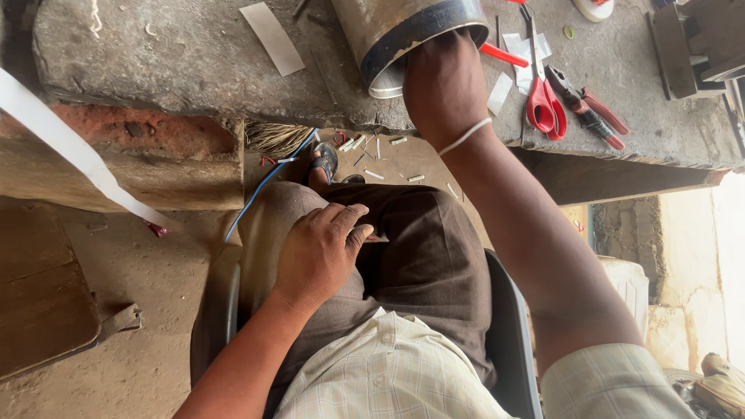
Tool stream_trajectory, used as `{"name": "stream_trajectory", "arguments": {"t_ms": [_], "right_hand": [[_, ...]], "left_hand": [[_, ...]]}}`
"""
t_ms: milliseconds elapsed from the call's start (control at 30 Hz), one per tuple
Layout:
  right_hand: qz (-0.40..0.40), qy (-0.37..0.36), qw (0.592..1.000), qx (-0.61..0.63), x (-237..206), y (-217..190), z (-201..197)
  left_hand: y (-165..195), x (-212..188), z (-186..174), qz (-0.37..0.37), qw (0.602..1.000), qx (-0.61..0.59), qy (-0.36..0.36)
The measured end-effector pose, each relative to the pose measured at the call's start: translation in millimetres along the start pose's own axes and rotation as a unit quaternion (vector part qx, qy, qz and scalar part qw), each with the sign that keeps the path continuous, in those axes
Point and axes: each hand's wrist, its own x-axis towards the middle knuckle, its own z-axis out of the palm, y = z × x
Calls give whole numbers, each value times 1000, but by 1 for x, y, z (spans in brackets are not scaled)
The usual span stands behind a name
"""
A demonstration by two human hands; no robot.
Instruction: The person cuts small white plastic tubes from a roll using scissors, then folds and rolls each piece into a small coil. The coiled pieces are placed into a metal can on the table. The process is repeated continuously throughout the clip.
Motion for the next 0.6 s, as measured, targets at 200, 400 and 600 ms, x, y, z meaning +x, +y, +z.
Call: {"name": "stream_trajectory", "arguments": {"t_ms": [200,400,600], "right_hand": [[17,61,995,72,-6,-25,-45],[65,102,987,107,-22,-28,-43],[70,119,986,94,-4,-21,-28]], "left_hand": [[4,1,-6,-5,1000,-11,-10],[11,-2,0,3,1000,-24,-6],[11,10,-14,-9,1000,-20,-14]]}}
